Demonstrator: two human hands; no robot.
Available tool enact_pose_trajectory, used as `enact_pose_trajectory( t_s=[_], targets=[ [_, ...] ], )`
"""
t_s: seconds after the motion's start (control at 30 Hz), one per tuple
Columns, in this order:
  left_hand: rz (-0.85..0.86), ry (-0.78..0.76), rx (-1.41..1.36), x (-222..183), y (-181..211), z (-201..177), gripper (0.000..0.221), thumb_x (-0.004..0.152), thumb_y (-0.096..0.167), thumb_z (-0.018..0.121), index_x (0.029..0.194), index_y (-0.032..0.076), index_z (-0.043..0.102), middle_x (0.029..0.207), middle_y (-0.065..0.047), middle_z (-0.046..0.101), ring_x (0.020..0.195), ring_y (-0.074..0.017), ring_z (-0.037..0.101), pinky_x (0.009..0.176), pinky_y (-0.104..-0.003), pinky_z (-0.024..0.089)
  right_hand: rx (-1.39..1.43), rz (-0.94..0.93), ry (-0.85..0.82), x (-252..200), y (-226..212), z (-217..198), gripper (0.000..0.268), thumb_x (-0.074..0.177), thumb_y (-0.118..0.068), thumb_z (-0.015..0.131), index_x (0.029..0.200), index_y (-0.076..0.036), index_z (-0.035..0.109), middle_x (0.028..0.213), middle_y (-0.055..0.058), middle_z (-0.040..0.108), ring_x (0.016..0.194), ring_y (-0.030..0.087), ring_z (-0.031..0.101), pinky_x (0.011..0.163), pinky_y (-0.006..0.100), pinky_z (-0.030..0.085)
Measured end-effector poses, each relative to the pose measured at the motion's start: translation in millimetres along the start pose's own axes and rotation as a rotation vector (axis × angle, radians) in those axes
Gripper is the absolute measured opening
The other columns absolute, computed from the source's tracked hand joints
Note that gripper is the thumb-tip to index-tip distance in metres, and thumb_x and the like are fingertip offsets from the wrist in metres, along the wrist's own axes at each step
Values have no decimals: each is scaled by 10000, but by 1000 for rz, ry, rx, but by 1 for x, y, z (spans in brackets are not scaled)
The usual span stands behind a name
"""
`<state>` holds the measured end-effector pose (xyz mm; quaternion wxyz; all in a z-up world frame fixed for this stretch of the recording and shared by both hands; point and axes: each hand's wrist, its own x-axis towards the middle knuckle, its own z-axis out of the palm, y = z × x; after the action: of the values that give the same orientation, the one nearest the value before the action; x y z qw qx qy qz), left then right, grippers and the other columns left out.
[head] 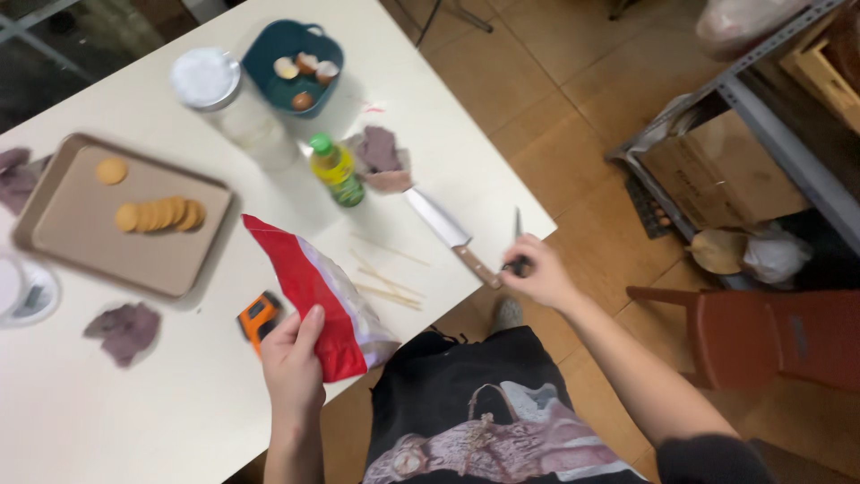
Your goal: The person cuts open a package of tart shells with scissors, removes the shells from the package, and places them onto a metal baking tray. Finally, the person puts the package with the remaining shells into a refrigerator.
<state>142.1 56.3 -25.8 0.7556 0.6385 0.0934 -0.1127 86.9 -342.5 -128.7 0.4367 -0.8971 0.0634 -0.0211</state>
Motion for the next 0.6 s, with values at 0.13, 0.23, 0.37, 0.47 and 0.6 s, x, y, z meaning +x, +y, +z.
enact_pose_trajectory(
  t_s=[0.13,0.23,0.37,0.47,0.6],
  targets=[
    [61,8,7,-15,-14,49,306,1090,109,675,850,-80,666,776,9,573,679,-41,438,577,-224,358,-51,-226,-337,52,15,-6,381,758,-49,751,1123,-74,643,1357,140,504,1123,279,606,926,379,529],
    [-42,107,-178,-26,-19,101,202,964,103,599,970,-57,723,856,-50,751,707,-83,648,647,-234,518,-171,-193,-624,93,46,-14,560,765,-47,698,1302,-116,555,1508,102,410,1049,275,628,900,368,541],
    [-43,284,-311,-27,-42,184,200,980,108,599,1014,-40,729,891,-57,752,724,-92,664,674,-239,536,-181,-386,-741,119,104,-26,673,755,-25,683,1398,-107,501,1619,121,340,1063,285,649,935,370,541],
    [15,344,-289,-28,-73,243,204,1027,99,623,1018,-69,738,903,-55,731,746,-71,619,672,-234,502,-138,-760,-650,130,137,-41,659,798,-45,743,1414,-70,511,1604,152,357,1302,407,558,992,398,527],
    [58,390,-335,-35,-79,292,225,1074,89,641,992,-107,714,915,-70,720,767,-76,599,690,-245,492,-153,-773,-672,149,158,-55,584,808,-108,780,1344,-86,548,1545,147,463,1276,353,561,986,402,520]
  ],
)
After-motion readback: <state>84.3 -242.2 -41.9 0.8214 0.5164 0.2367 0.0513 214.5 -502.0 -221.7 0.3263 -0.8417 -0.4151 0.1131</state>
